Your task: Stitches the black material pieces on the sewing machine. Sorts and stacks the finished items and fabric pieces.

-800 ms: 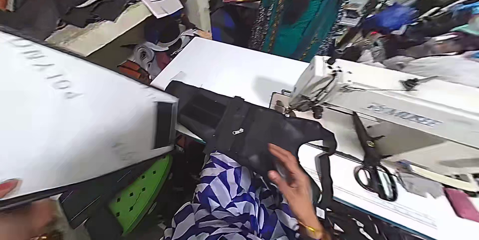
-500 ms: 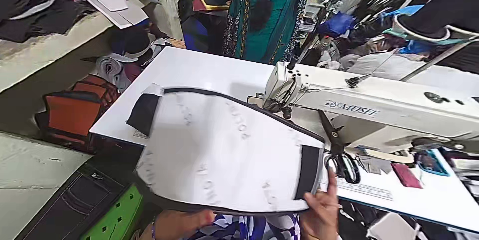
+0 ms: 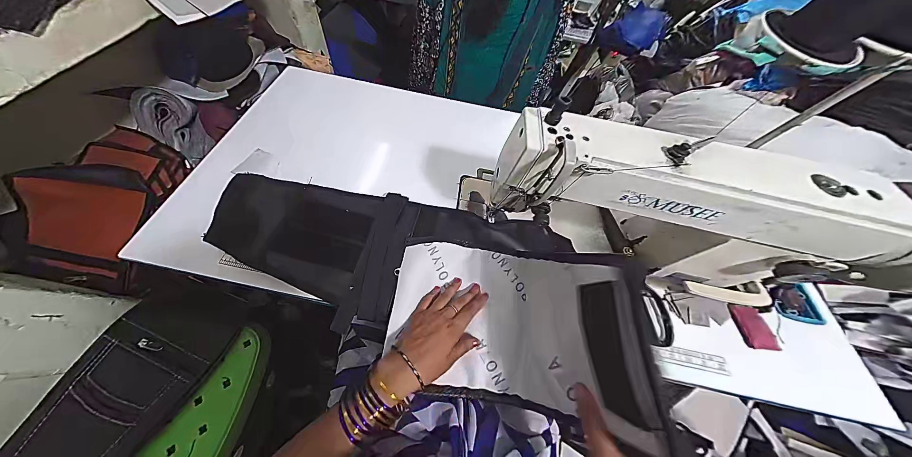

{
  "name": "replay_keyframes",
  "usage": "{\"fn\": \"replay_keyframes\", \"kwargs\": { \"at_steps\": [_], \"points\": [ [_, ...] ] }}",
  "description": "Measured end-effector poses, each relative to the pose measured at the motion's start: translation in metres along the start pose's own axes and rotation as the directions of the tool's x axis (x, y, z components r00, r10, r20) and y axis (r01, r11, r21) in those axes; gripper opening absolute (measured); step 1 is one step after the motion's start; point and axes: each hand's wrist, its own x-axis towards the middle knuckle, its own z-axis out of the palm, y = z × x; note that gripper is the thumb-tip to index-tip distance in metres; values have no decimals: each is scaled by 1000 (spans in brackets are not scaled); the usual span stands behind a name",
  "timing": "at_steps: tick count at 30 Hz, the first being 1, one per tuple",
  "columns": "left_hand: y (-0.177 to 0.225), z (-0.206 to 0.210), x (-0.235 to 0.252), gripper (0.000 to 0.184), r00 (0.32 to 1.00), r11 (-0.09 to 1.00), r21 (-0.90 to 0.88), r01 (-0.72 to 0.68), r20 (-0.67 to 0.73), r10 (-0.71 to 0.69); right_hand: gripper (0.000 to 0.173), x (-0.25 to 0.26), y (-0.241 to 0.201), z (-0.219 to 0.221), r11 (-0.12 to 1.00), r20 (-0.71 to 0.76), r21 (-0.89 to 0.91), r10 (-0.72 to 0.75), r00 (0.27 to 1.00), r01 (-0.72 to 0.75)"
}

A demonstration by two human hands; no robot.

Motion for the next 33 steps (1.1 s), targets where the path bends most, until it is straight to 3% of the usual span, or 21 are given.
{"fn": "replay_keyframes", "kwargs": {
  "at_steps": [1,3,6,7,9,11,12,14,16,20,23,25,27,29,33],
  "points": [
    [-1,-8,-2,58,1000,992,-127,6,-27,-10,42,7,-3,8,974,205,-148,-140,969,172],
    [-5,-25,-4,59,988,973,-227,32,-139,-65,40,12,-11,35,827,458,-376,-227,860,418],
    [-21,-33,-5,63,950,983,-149,108,-275,-146,71,-1,-12,81,615,574,-582,-152,804,532],
    [-27,-31,-4,61,942,984,-120,135,-291,-165,79,-5,-8,94,566,578,-626,-125,806,536],
    [-29,-23,2,57,925,982,-33,187,-329,-187,80,-9,-3,106,527,593,-661,-70,802,535],
    [-22,-17,8,56,926,960,131,248,-324,-194,80,-6,-5,98,554,606,-655,-20,795,513],
    [-20,-14,12,55,929,937,238,255,-330,-169,93,-1,-8,89,583,579,-664,4,815,468],
    [-23,-7,17,50,915,873,428,233,-400,-49,114,15,-6,67,603,437,-730,48,898,322],
    [-32,-10,17,52,925,896,412,162,-379,7,115,32,11,46,563,275,-812,135,952,155],
    [-52,-30,15,49,987,996,85,7,-161,7,102,34,9,49,685,239,-728,224,945,22],
    [-60,-29,14,53,974,998,-47,-37,-226,26,102,33,-6,66,839,208,-492,371,905,-231],
    [-61,-29,13,57,966,997,-72,-17,-258,-2,96,37,-1,72,851,192,-276,505,841,-448],
    [-61,-29,12,57,963,995,-99,9,-267,-35,90,46,13,63,821,189,-52,567,802,-568],
    [-61,-31,10,56,964,993,-110,42,-256,-69,90,55,20,46,827,156,77,541,826,-556],
    [-55,-34,2,60,968,987,-65,149,-194,-159,86,74,28,2,852,-60,70,522,851,-518]
  ]
}}
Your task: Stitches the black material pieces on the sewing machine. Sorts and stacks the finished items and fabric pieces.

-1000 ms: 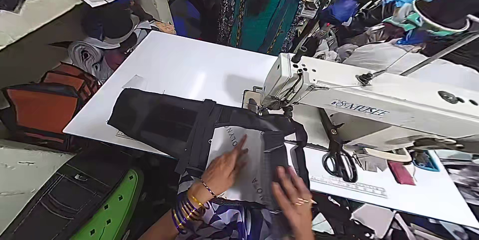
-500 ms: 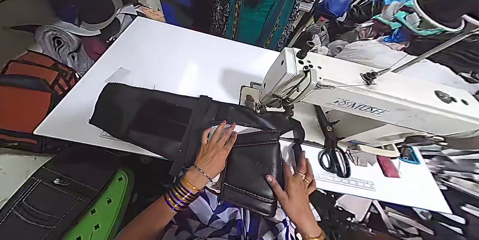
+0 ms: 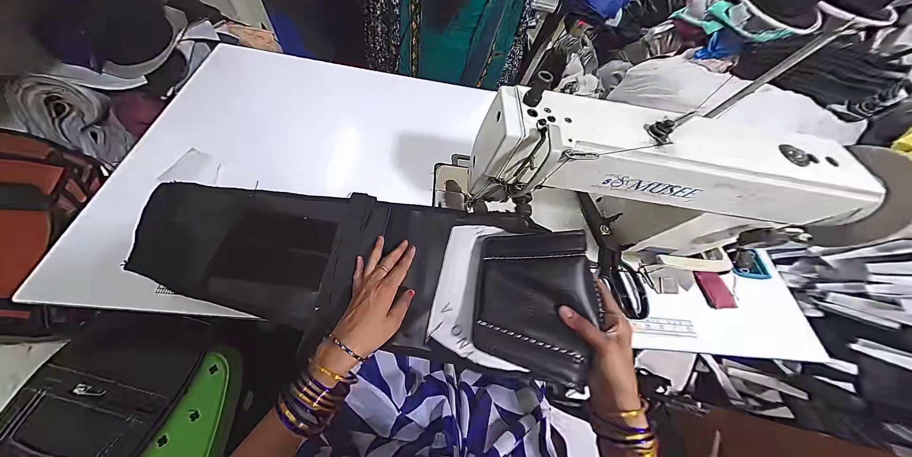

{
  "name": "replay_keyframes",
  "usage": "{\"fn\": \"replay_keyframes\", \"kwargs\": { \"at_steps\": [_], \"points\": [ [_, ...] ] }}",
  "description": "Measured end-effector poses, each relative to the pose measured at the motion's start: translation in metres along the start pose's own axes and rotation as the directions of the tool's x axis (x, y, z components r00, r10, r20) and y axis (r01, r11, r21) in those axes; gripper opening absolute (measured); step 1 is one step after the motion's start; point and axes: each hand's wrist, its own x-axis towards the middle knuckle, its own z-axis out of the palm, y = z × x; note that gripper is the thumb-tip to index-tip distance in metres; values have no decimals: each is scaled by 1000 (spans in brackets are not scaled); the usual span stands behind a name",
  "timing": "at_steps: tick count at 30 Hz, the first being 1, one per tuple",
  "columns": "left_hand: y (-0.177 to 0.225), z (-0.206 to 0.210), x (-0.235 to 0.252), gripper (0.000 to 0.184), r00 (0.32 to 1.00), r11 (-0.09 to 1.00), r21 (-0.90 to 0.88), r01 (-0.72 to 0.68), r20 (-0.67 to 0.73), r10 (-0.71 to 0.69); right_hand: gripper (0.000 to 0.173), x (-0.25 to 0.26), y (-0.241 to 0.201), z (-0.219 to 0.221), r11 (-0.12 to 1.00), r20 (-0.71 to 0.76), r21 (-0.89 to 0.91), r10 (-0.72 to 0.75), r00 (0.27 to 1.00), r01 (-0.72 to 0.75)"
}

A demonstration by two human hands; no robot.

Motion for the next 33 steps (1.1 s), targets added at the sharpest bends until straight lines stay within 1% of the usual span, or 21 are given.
{"fn": "replay_keyframes", "kwargs": {
  "at_steps": [2,5,8,10,13,16,22,27,31,33],
  "points": [
    [11,-3,3,60,999,998,63,-11,41,8,88,15,6,-18,1000,-15,-5,1,1000,-1],
    [24,-2,24,56,984,980,122,-155,111,142,85,23,6,-24,1000,39,8,-4,999,4],
    [24,0,61,54,943,960,93,-263,233,236,86,27,5,-16,1000,72,17,-6,997,5],
    [19,6,81,57,916,952,83,-295,307,257,87,28,6,-12,1000,76,16,-14,997,13],
    [10,20,93,59,900,944,138,-300,367,233,84,29,9,-15,1000,71,12,2,997,-3],
    [9,25,94,63,908,936,184,-301,357,222,84,28,10,-16,1000,50,1,30,998,-30],
    [18,24,103,69,908,942,196,-271,378,182,84,30,9,-20,1000,14,-1,29,1000,-28],
    [16,26,104,67,911,942,195,-274,366,190,83,32,9,-24,999,29,-15,41,999,-41],
    [11,31,104,62,924,943,162,-290,302,233,83,36,8,-27,999,51,-36,38,998,-37],
    [13,31,105,61,926,946,169,-275,312,214,83,39,8,-27,998,58,-45,41,997,-38]
  ]
}}
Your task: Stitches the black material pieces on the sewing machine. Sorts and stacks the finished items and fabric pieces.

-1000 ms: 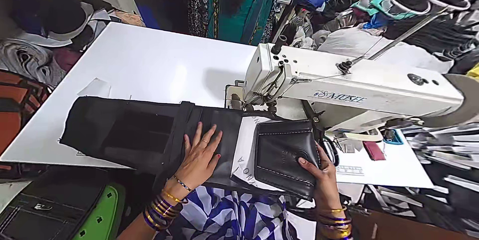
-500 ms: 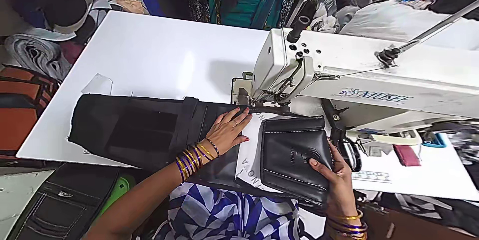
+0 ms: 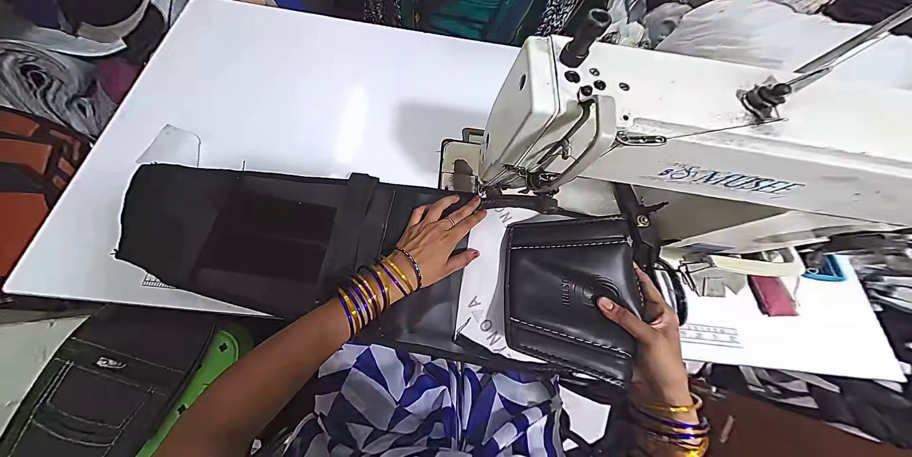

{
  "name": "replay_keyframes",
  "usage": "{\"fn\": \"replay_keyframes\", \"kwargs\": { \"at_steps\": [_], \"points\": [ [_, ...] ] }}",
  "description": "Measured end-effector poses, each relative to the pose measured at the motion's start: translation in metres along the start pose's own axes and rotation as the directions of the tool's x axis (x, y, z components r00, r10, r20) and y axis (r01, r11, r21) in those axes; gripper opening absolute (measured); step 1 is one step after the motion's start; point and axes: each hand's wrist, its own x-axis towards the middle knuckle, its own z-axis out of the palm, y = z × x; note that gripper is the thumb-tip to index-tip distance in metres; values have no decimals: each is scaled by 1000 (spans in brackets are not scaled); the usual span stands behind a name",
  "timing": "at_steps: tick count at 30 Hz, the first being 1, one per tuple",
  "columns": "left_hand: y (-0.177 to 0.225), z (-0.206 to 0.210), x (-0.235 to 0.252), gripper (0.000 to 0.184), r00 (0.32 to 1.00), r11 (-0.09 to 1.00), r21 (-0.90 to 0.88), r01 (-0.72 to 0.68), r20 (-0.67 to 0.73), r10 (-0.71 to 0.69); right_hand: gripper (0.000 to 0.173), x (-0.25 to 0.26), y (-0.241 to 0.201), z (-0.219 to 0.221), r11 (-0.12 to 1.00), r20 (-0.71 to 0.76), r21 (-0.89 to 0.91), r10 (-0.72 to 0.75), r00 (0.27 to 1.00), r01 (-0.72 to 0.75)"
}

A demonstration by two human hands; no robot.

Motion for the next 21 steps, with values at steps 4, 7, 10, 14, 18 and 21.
{"fn": "replay_keyframes", "kwargs": {
  "at_steps": [4,7,10,14,18,21],
  "points": [
    [4,-5,4,63,998,999,4,42,42,-42,82,3,-3,1,1000,4,-17,19,1000,-18],
    [4,-7,9,64,998,998,10,58,35,-58,81,11,-5,1,999,10,-39,10,1000,-9],
    [5,-9,16,65,995,995,51,88,51,-90,80,24,-8,2,997,28,-79,8,1000,-6],
    [48,-12,0,77,953,978,-41,205,236,-190,80,42,-12,-2,982,113,-186,8,994,13],
    [70,25,-29,83,986,988,-14,153,69,-151,67,51,-27,-39,604,81,-760,-279,957,241],
    [70,27,-30,82,984,987,-17,161,78,-159,35,64,-15,-61,276,-40,-956,-463,885,101]
  ]
}}
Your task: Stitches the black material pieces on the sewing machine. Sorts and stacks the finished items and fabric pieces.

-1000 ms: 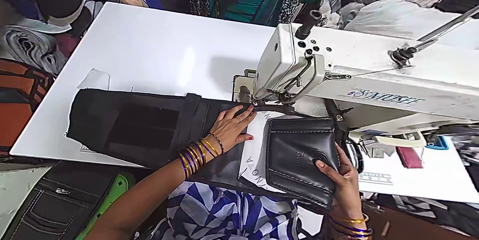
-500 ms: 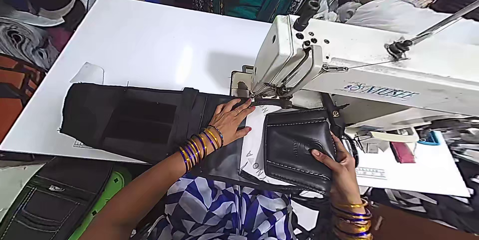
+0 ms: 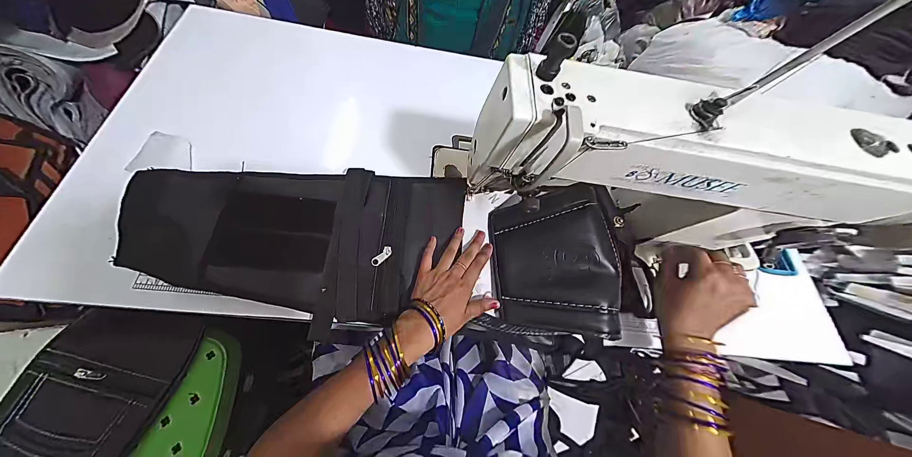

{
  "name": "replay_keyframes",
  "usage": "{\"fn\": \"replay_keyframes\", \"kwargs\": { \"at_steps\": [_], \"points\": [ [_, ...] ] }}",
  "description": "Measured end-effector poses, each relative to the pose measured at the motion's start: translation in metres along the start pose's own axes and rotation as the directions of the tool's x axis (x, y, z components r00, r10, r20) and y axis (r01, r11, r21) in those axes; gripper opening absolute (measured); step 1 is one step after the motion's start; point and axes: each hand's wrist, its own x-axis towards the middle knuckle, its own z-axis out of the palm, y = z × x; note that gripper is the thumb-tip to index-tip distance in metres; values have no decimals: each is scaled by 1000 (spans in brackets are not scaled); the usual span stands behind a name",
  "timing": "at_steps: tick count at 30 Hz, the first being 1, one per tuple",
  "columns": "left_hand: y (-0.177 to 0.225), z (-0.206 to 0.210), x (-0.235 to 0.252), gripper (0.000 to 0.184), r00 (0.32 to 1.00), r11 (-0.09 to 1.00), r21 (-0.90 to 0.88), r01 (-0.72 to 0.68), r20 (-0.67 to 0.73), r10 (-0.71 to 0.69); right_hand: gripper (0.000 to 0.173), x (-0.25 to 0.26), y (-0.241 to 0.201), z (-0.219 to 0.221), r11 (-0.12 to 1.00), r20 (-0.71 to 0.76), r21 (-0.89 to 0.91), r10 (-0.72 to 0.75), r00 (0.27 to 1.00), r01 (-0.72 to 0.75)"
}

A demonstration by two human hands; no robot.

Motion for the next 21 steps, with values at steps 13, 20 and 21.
{"fn": "replay_keyframes", "kwargs": {
  "at_steps": [13,20,21],
  "points": [
    [5,8,-13,83,996,999,28,-26,-86,29,27,-14,-22,-36,953,-26,163,-255,967,256],
    [-28,-42,-31,36,939,942,-225,-249,183,292,28,-132,-122,7,591,-3,488,-735,678,642],
    [-35,-41,-37,43,918,934,-177,-309,200,341,29,-133,-121,12,603,0,470,-730,683,644]
  ]
}}
